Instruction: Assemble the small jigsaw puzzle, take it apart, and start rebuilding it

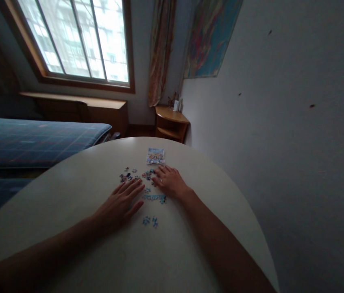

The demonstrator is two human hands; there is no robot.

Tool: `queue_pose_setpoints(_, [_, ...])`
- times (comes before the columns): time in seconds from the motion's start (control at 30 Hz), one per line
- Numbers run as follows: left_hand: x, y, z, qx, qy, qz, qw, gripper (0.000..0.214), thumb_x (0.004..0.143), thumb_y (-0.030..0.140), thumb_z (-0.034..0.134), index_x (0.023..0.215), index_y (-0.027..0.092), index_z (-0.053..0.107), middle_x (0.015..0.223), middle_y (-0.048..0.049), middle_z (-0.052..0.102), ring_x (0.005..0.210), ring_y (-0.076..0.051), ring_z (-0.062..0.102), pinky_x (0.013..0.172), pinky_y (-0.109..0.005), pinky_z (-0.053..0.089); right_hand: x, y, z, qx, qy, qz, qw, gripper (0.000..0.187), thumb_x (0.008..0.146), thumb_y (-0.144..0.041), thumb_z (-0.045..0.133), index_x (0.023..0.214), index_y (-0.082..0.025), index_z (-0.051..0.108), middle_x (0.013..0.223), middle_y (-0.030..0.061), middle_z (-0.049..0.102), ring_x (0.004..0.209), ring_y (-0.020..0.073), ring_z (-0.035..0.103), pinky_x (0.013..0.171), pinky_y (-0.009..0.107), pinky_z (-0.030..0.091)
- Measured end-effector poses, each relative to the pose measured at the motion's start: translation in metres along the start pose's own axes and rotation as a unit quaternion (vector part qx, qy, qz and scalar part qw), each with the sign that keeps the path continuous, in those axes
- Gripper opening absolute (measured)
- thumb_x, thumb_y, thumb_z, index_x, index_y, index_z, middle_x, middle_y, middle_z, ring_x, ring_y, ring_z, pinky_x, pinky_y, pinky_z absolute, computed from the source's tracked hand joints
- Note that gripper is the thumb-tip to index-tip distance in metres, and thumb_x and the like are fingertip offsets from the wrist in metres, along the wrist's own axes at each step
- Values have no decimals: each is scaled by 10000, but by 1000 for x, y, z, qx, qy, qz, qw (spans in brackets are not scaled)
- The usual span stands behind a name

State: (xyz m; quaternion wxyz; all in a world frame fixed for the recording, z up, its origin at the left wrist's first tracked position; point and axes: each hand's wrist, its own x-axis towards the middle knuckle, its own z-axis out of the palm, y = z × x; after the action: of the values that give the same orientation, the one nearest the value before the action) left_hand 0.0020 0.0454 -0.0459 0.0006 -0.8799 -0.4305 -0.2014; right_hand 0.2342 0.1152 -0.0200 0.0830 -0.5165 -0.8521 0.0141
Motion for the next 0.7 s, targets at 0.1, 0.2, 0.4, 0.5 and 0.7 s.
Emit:
queue_pose_setpoints(0.1, [0, -1, 0, -1, -4, 9, 1000, 509, 1008, 487, 397, 1433, 213, 453, 1528, -109, 418, 1432, -279, 337, 1168, -512, 281, 6, -11, -1, -3, -6, -10, 1000, 547, 996, -553, 336, 1425, -254, 493, 1530, 99, 426, 1414, 311, 362, 1132, 529, 298])
queue_pose_setpoints(0.2, [0, 0, 0, 7, 1, 14, 1000, 504, 1004, 487, 402, 1420, 208, 468, 1525, -110, 423, 1426, -286, 343, 1161, -509, 294, 16, -20, 0, -5, -8, 2, 1000, 604, 968, -628, 327, 1440, -281, 472, 1540, 94, 411, 1415, 337, 351, 1130, 555, 286])
queue_pose_setpoints(0.4, [-1, 1, 0, 17, -6, -15, 1000, 515, 997, 495, 406, 1402, 189, 492, 1528, -131, 411, 1431, -316, 329, 1160, -526, 289, 18, -18, -2, -11, -12, 9, 1000, 663, 956, -676, 269, 1436, -274, 484, 1545, 103, 401, 1410, 331, 360, 1140, 534, 273])
queue_pose_setpoints(0.5, [-1, 1, 0, 21, -10, -30, 999, 531, 992, 506, 408, 1409, 186, 487, 1537, -145, 393, 1435, -336, 315, 1151, -545, 292, 11, -13, -3, -10, -17, -2, 1000, 644, 964, -651, 301, 1461, -270, 452, 1563, 109, 369, 1424, 320, 337, 1151, 530, 245])
queue_pose_setpoints(0.7, [0, 3, -1, 15, -16, -27, 999, 519, 993, 489, 413, 1410, 187, 480, 1549, -145, 372, 1444, -336, 296, 1151, -543, 294, -7, -13, -10, -19, -33, -78, 996, 597, 964, -637, 340, 1444, -308, 475, 1547, 112, 392, 1415, 344, 343, 1136, 555, 241])
